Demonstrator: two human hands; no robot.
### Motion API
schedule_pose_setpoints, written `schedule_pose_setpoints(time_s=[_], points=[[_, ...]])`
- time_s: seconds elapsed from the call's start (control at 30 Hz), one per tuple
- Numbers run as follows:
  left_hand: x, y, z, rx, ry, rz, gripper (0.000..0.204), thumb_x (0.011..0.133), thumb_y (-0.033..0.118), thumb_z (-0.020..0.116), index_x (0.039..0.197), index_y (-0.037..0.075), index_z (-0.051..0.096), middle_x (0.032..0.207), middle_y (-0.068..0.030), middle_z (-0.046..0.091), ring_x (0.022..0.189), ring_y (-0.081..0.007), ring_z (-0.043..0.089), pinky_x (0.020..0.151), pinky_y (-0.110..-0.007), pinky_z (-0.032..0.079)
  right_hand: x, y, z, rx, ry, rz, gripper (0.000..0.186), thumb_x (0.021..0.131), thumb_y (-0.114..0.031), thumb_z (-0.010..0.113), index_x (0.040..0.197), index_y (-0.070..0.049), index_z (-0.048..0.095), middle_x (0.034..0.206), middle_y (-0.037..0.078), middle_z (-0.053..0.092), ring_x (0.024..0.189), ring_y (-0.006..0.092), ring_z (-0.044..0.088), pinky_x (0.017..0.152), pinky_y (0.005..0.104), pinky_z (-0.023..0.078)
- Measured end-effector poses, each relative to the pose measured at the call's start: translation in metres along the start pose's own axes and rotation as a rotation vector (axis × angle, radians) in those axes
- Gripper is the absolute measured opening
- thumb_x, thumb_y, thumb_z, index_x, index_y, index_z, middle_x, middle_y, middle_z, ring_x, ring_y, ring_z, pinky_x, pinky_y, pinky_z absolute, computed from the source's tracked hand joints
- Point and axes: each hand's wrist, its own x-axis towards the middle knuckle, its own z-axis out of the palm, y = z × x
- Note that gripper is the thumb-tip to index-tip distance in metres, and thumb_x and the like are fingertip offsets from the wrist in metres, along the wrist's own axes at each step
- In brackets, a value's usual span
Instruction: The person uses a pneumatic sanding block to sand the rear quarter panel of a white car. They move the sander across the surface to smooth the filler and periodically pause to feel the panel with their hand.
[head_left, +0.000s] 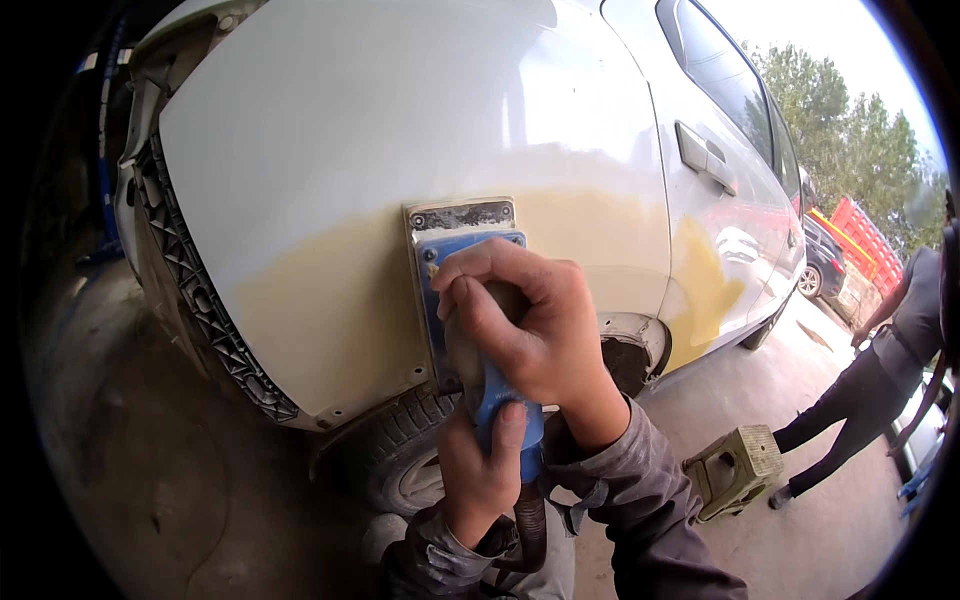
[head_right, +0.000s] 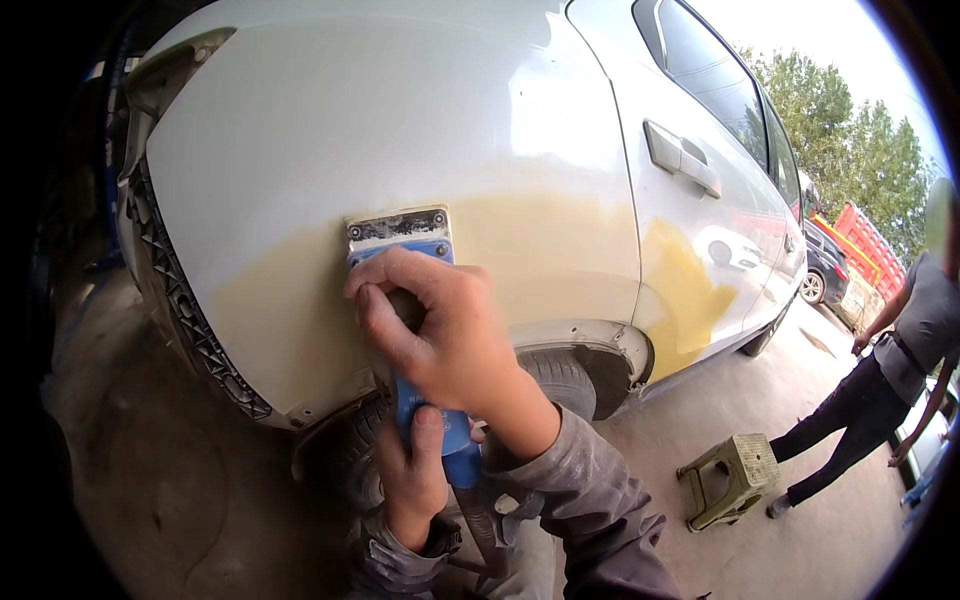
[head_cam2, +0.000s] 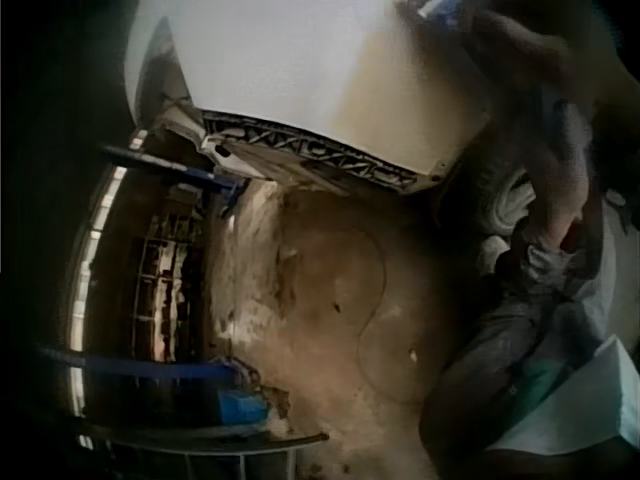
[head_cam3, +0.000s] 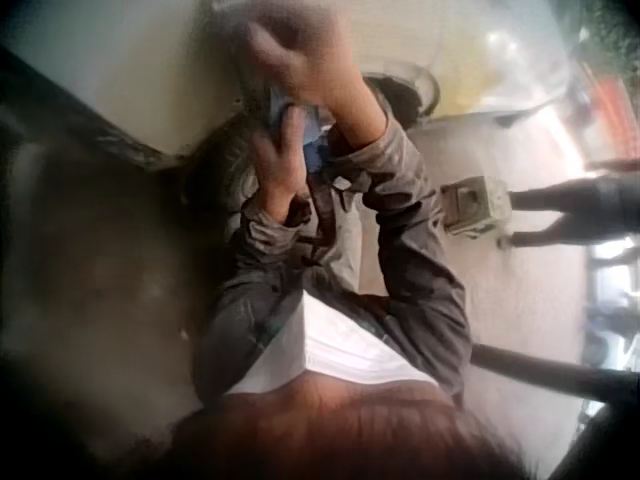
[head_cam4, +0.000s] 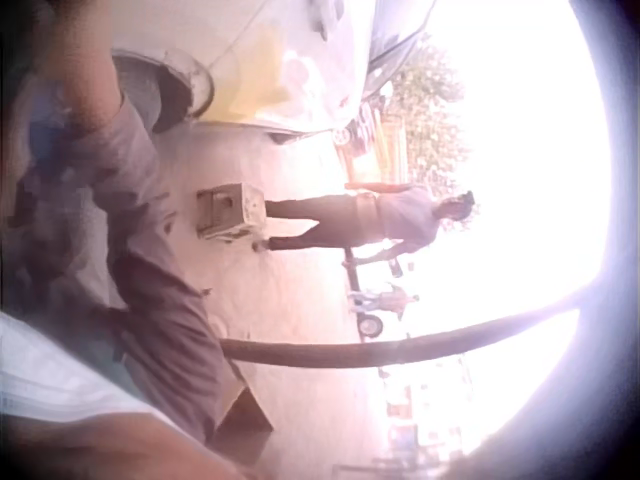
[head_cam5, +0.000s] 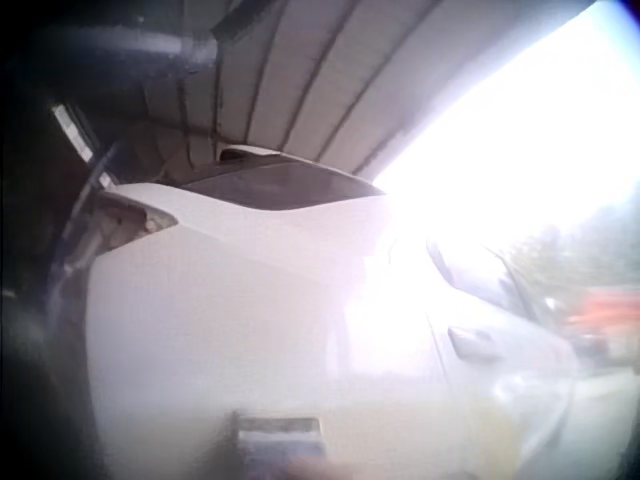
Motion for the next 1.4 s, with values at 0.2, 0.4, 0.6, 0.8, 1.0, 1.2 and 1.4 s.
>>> schedule_pose_setpoints(time_s=[0.2, 0.4, 0.6, 0.8, 1.0, 1.2, 1.4], points=[[0.006, 0.0, 0.048, 0.114, -0.009, 0.079, 0.052, 0.094, 0.047, 0.064, 0.102, -0.004, 0.063, 0.078, -0.0222, 0.068, 0.075, -0.0414, 0.07, 0.063, -0.043, 0.052, -0.019, 0.013, -0.044, 0.057, 0.109, 0.064, 0.011, 0.09, -0.003, 0.059, 0.093, -0.001, 0.068, 0.075, 0.005, 0.069, 0.071, 0.012, 0.065, 0.07, 0.026, 0.052], [0.026, 0.018, 0.063, 0.204, -0.076, 0.078, 0.049, 0.094, 0.045, 0.064, 0.099, -0.004, 0.063, 0.076, -0.0227, 0.068, 0.073, -0.0437, 0.068, 0.062, -0.046, 0.052, -0.007, 0.016, -0.066, 0.088, 0.194, 0.049, 0.013, 0.093, -0.004, 0.055, 0.094, 0.001, 0.067, 0.077, 0.004, 0.067, 0.074, 0.0098, 0.061, 0.072, 0.0245, 0.05], [0.01, 0.002, 0.07, 0.202, -0.071, 0.033, 0.05, 0.093, 0.046, 0.065, 0.097, -0.004, 0.063, 0.071, -0.0214, 0.067, 0.071, -0.0432, 0.068, 0.061, -0.045, 0.052, -0.029, 0.026, -0.073, 0.043, 0.167, 0.037, 0.014, 0.091, -0.003, 0.055, 0.094, -0.001, 0.068, 0.076, 0.005, 0.068, 0.072, 0.0124, 0.065, 0.071, 0.0255, 0.052], [0.034, 0.01, 0.087, 0.25, -0.161, 0.05, 0.052, 0.093, 0.047, 0.064, 0.093, -0.005, 0.062, 0.068, -0.0209, 0.066, 0.068, -0.0405, 0.069, 0.06, -0.046, 0.052, -0.011, 0.031, -0.099, 0.093, 0.222, 0.044, 0.013, 0.092, -0.003, 0.055, 0.094, 0.002, 0.067, 0.078, 0.006, 0.068, 0.076, 0.0123, 0.063, 0.073, 0.0264, 0.051], [0.018, -0.001, 0.099, 0.244, -0.129, 0.069, 0.051, 0.094, 0.046, 0.063, 0.095, -0.005, 0.062, 0.071, -0.0218, 0.067, 0.069, -0.0425, 0.068, 0.062, -0.046, 0.052, -0.035, 0.04, -0.109, 0.09, 0.197, 0.081, 0.014, 0.091, -0.003, 0.055, 0.094, 0.001, 0.068, 0.078, 0.006, 0.068, 0.077, 0.0122, 0.064, 0.073, 0.0261, 0.051], [0.041, 0.012, 0.114, 0.221, -0.21, 0.022, 0.053, 0.095, 0.049, 0.061, 0.095, -0.004, 0.063, 0.07, -0.0216, 0.066, 0.068, -0.043, 0.067, 0.06, -0.047, 0.052, -0.01, 0.036, -0.132, 0.054, 0.206, 0.064, 0.017, 0.093, -0.009, 0.055, 0.093, 0.002, 0.068, 0.076, 0.007, 0.067, 0.073, 0.0123, 0.063, 0.072, 0.0266, 0.051], [0.011, -0.004, 0.113, 0.198, -0.139, 0.048, 0.053, 0.095, 0.049, 0.061, 0.098, -0.004, 0.063, 0.069, -0.0212, 0.066, 0.07, -0.043, 0.068, 0.062, -0.046, 0.051, -0.039, 0.037, -0.124, 0.029, 0.159, 0.099, 0.012, 0.089, -0.006, 0.059, 0.092, 0.002, 0.068, 0.075, 0.006, 0.068, 0.072, 0.0119, 0.064, 0.071, 0.0277, 0.051]])
